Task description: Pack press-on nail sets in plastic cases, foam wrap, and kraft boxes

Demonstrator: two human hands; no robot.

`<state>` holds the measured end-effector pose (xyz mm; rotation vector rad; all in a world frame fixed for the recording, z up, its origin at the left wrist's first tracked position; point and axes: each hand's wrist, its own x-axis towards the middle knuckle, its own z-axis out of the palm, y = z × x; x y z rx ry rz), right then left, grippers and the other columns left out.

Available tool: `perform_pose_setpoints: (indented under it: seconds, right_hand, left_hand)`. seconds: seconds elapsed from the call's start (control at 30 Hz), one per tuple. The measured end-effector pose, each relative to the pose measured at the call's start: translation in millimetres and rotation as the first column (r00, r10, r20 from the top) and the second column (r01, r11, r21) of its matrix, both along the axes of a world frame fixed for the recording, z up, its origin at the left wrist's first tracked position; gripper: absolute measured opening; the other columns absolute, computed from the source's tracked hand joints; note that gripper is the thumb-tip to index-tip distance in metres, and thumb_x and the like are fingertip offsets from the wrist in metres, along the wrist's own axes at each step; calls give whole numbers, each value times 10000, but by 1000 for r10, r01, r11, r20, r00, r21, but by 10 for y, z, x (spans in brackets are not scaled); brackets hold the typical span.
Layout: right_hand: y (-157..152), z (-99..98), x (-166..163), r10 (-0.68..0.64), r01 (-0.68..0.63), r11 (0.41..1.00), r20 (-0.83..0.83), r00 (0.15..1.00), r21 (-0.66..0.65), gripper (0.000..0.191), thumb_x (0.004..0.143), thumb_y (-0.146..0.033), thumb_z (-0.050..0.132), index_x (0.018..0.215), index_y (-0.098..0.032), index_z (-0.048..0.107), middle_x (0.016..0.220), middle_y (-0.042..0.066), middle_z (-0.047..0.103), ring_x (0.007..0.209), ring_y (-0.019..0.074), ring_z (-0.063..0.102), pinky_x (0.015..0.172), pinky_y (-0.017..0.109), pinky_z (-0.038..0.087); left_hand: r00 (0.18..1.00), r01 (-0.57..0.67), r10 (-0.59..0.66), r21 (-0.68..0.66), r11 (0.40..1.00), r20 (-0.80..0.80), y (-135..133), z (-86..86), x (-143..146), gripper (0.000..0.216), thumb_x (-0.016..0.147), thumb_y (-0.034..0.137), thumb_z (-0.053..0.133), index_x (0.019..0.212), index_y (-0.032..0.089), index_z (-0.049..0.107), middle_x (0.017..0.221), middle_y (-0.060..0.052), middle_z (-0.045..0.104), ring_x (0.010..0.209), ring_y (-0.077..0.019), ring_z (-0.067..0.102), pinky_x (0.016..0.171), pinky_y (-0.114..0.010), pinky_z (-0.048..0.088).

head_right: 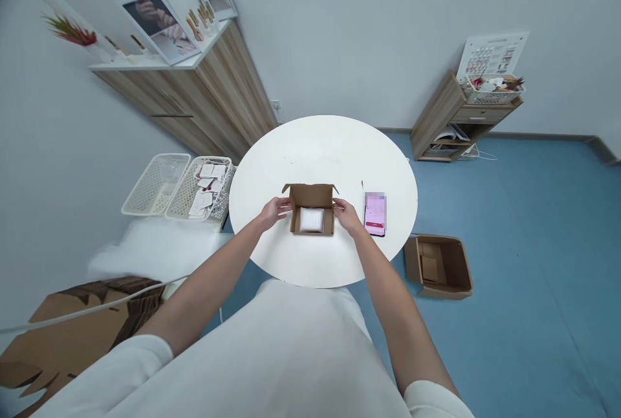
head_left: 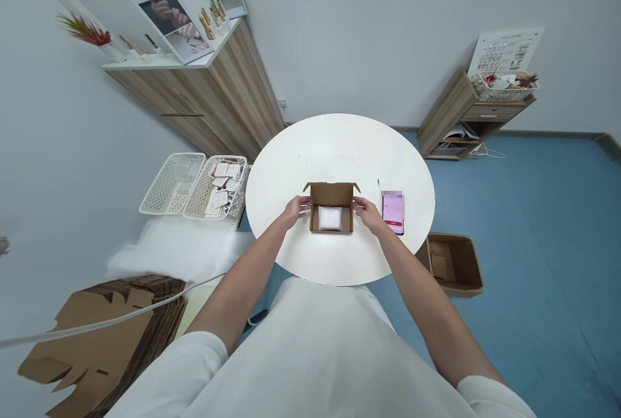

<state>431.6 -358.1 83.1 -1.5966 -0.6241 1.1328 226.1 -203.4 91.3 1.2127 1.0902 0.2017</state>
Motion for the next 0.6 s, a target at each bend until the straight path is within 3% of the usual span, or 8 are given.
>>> perform_pose_setpoints:
  seconds: [0.13, 0.23, 0.4, 0.6]
  right_hand:
    - [-67, -1, 32, -29, 25, 999, -127, 991, -34, 404, 732, -260, 486, 1133, -240, 518, 1060, 41, 603, 993, 163, 551, 884, 306, 405]
    - [-80, 10, 63, -10, -4, 997, -178, 984, -80, 402, 819, -440, 375, 1147, -251, 508, 1047, 51, 615, 980, 183, 572, 880, 337, 405]
    - [-74, 55, 108, 48, -80, 980, -173, 984, -180, 564, 805, -614, 241, 1138, -254, 520, 1033, 65, 629, 968, 211, 581, 867, 370, 397]
    - [-83, 159, 162, 120, -171, 958, -217, 969, -231, 532, 768, -613, 361, 1133, -258, 516, 1089, 64, 606, 945, 211, 586, 826, 341, 415]
  left_hand:
    - [999, 27, -27, -13, 1000, -26, -8, -28, -72, 648, 785, 631, 148, 1047, 198, 551, 1176, -97, 552, 1086, -250, 502, 859, -376, 387]
    - [995, 10, -10, -9, 1000, -100, -5, -33, -117, 694, 752, 694, 132, 1009, 215, 565, 1125, -93, 585, 1087, -257, 500, 881, -387, 368]
    - [991, 68, -67, 4, 998, -120, -37, 44, -131, 608, 742, 685, 260, 974, 225, 582, 1138, -85, 578, 1056, -257, 521, 859, -380, 380]
    - [979, 155, -147, 43, 987, -139, -89, 123, -98, 490, 687, 611, 475, 973, 231, 591, 1144, -77, 569, 1011, -253, 541, 809, -354, 402]
